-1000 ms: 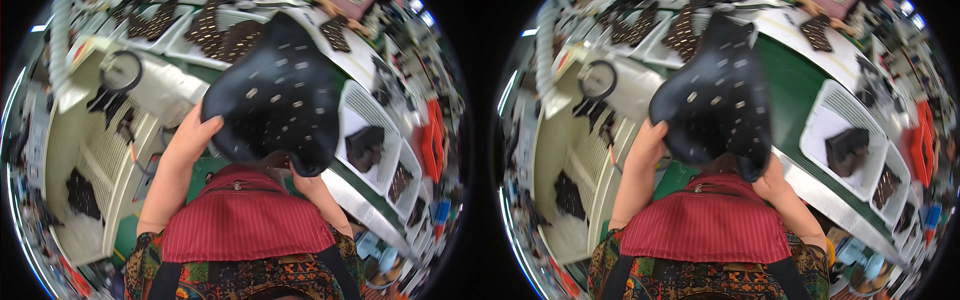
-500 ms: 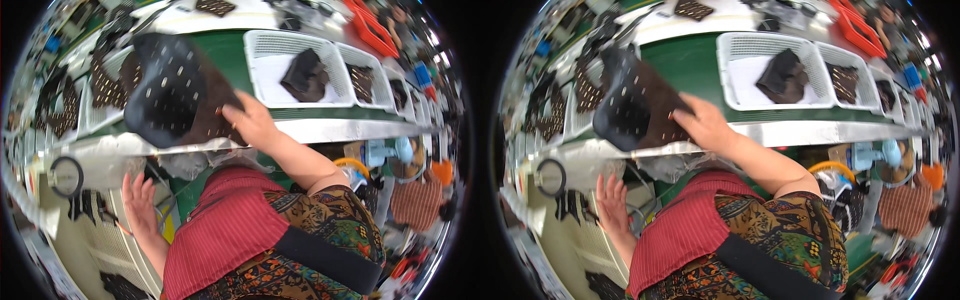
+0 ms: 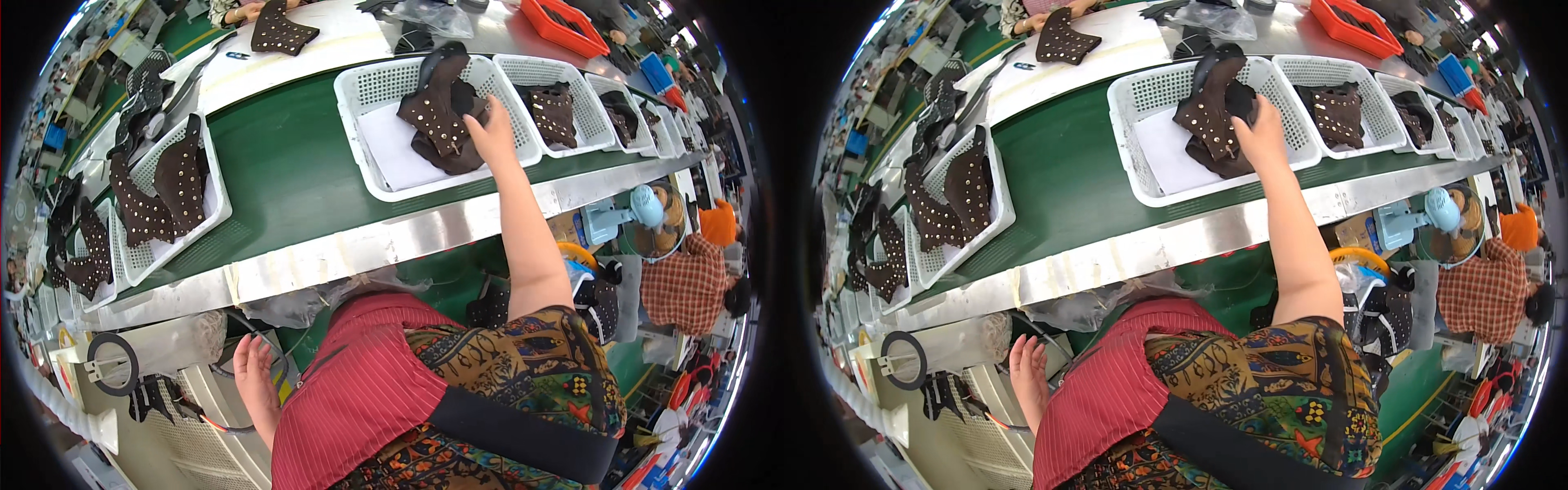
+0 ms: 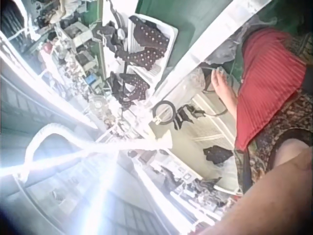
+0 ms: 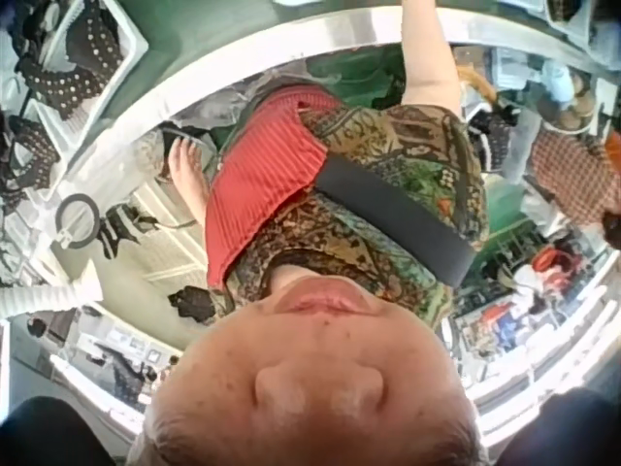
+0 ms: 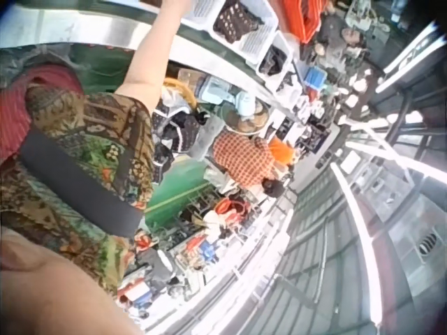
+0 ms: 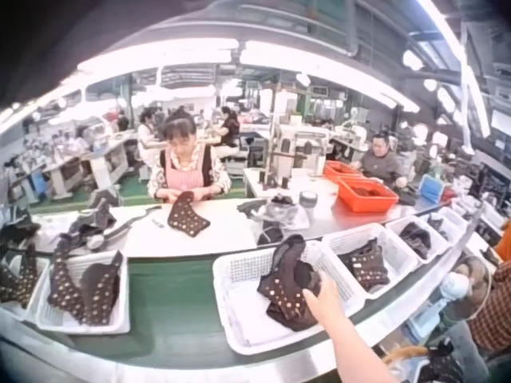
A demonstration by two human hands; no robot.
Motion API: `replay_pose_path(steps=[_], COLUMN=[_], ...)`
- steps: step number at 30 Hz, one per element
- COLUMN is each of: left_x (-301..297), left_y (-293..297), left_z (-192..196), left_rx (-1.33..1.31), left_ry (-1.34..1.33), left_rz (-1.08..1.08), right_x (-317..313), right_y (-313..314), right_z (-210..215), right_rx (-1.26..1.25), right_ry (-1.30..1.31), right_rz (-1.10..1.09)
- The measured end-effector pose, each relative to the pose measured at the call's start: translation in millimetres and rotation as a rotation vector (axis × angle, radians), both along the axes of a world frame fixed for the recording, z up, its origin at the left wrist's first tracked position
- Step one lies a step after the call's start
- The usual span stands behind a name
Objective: The person uses a hot glue gun to attach white strips to black studded shoe parts on a perforated workbench. They repeatedly pick up parts, apply glue, press the strips, and place the finished items into a white basket.
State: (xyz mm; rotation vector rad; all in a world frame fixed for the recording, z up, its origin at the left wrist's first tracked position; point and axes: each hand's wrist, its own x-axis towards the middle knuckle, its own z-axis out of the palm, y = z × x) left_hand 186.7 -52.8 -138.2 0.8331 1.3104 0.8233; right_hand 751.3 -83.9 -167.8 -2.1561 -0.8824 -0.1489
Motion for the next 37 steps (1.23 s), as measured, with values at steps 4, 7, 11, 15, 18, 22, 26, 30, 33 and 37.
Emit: replay_pose_path(steps=[4, 7, 11, 15, 18, 22, 26, 30, 33, 37], left_x=[6.0, 8.4, 5.2, 20.6, 26.2, 35.0, 52.3, 79.3, 108.9, 143.6], left_y=[0.7, 4.3, 9.7, 11.5, 12.0, 12.5, 15.6, 29.8, 31.7, 45.7], left_z=[-9.4, -10.1, -14.5, 3.7, 10.9, 7.1, 2.2, -1.6, 2.9, 17.1], left_rx=[0.018, 0.015, 0.027, 0.061, 0.084, 0.124, 0.163, 0.227, 0.269, 0.185], left_ry=[0.148, 0.234, 0.310, 0.402, 0.497, 0.609, 0.620, 0.569, 0.514, 0.207], left_rz=[-0.087, -0.133, -0.188, -0.248, -0.335, -0.443, -0.519, -0.610, -0.660, -0.758], right_x=[37.8, 104.2, 147.8, 172.2, 184.9, 195.5, 191.1, 95.8, 24.4, -50.3], right_y=[-48.1, -80.4, -80.9, -63.5, -66.6, -76.1, -103.6, -103.7, -94.3, -66.0], right_z=[0.5, -2.1, 1.2, -17.7, -24.3, -38.1, -22.8, 66.0, 104.4, 113.9], right_rx=[-0.049, -0.160, -0.472, -0.596, -0.698, -0.741, 0.013, 0.741, 0.939, 0.897], right_ry=[-0.290, -0.139, 0.128, 0.239, 0.340, 0.266, 0.068, 0.142, 0.394, 0.753], right_rz=[-0.170, -0.419, -0.582, -0.666, -0.677, -0.607, -0.641, -0.353, -0.123, 0.464])
